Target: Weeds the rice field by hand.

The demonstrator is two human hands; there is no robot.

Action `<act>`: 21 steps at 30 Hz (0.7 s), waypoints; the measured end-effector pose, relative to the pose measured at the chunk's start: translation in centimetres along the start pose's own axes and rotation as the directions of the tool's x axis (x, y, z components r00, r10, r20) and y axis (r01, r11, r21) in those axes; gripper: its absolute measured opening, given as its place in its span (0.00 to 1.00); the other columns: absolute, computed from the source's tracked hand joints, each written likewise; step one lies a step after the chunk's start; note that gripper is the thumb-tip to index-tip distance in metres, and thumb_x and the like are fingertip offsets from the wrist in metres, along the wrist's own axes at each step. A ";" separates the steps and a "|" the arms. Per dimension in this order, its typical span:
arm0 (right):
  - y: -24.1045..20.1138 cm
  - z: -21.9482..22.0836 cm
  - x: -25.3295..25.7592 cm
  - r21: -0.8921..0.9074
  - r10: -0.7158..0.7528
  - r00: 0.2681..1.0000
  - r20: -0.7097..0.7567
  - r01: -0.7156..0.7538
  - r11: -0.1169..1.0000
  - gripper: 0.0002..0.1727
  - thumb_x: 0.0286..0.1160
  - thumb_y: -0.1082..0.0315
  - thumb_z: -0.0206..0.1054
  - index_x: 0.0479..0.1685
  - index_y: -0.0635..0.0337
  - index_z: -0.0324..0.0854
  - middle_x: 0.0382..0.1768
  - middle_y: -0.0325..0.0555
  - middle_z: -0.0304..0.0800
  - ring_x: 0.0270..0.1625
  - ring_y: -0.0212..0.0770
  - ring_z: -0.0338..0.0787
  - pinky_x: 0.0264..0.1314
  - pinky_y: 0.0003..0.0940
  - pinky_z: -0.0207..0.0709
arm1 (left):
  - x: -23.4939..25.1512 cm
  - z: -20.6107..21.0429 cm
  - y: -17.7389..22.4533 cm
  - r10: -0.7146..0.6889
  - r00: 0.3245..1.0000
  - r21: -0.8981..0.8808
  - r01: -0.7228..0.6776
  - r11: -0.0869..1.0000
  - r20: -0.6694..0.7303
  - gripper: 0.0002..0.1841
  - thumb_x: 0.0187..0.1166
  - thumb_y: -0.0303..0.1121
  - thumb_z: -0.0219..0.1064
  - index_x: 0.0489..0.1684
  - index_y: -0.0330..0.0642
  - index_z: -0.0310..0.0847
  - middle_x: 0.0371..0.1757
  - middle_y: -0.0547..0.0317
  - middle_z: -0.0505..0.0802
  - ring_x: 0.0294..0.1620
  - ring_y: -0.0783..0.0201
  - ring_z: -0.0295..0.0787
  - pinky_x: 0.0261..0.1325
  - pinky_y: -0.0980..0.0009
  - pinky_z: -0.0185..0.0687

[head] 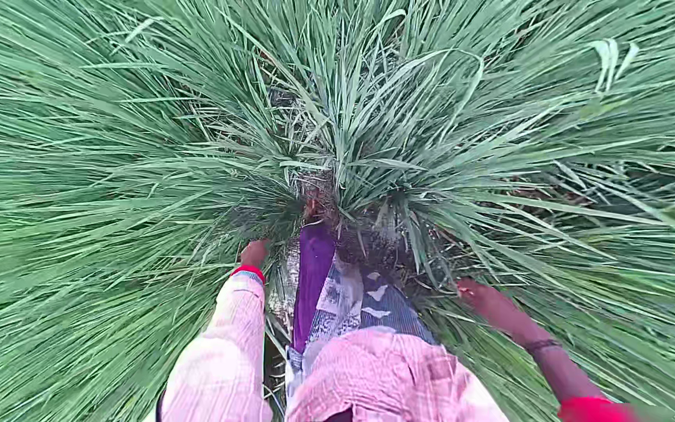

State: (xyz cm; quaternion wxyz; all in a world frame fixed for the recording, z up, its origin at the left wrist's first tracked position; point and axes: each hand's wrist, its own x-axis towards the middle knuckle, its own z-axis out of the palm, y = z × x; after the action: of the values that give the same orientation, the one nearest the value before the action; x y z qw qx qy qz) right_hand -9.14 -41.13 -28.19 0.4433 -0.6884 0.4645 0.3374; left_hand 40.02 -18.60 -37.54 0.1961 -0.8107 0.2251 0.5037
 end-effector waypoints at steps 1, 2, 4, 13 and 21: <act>0.3 0.2 -0.2 0.014 0.006 1.000 -0.019 -0.006 1.000 0.20 0.90 0.70 0.55 0.73 0.71 0.78 0.65 0.72 0.85 0.70 0.68 0.84 0.76 0.65 0.69 | 0.5 0.1 0.3 -0.020 1.000 0.018 0.020 1.000 0.002 0.23 0.91 0.30 0.53 0.84 0.39 0.69 0.82 0.33 0.76 0.83 0.34 0.71 0.80 0.36 0.67; 0.6 0.5 -0.2 0.032 0.001 0.999 -0.045 0.000 0.999 0.20 0.90 0.71 0.55 0.73 0.71 0.78 0.65 0.72 0.85 0.70 0.68 0.85 0.76 0.65 0.69 | 1.1 -0.1 0.6 -0.033 0.999 0.037 0.034 0.999 -0.017 0.23 0.90 0.29 0.54 0.83 0.36 0.69 0.81 0.32 0.76 0.82 0.34 0.72 0.79 0.35 0.68; 1.8 1.0 -0.8 0.038 -0.010 0.996 -0.084 0.013 0.999 0.20 0.89 0.71 0.55 0.74 0.70 0.78 0.65 0.72 0.85 0.69 0.68 0.85 0.76 0.66 0.69 | 1.1 0.0 1.3 -0.050 0.998 0.047 0.052 0.998 -0.034 0.23 0.89 0.29 0.55 0.82 0.33 0.69 0.81 0.31 0.76 0.82 0.33 0.72 0.79 0.35 0.68; 3.1 2.1 -4.0 0.036 -0.025 0.999 -0.036 0.027 0.999 0.20 0.89 0.71 0.56 0.73 0.70 0.78 0.67 0.69 0.85 0.71 0.65 0.84 0.78 0.61 0.70 | -2.3 0.7 -1.4 0.046 0.997 0.011 -0.046 0.999 -0.055 0.25 0.88 0.27 0.55 0.86 0.42 0.68 0.82 0.31 0.75 0.84 0.31 0.69 0.81 0.35 0.64; 2.9 2.2 -2.6 0.102 0.016 0.998 -0.063 -0.009 0.995 0.20 0.90 0.70 0.55 0.75 0.70 0.76 0.67 0.69 0.85 0.70 0.64 0.86 0.77 0.61 0.71 | -2.5 2.7 1.0 0.096 0.995 0.023 -0.097 0.995 0.021 0.27 0.88 0.32 0.59 0.83 0.25 0.63 0.76 0.23 0.78 0.78 0.29 0.75 0.78 0.35 0.69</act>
State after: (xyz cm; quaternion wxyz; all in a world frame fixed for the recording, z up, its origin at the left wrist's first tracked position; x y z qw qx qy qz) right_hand -12.86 -38.68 -27.59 0.4607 -0.6723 0.4993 0.2940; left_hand 36.55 -17.52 -36.52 0.1837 -0.7913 0.2680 0.5180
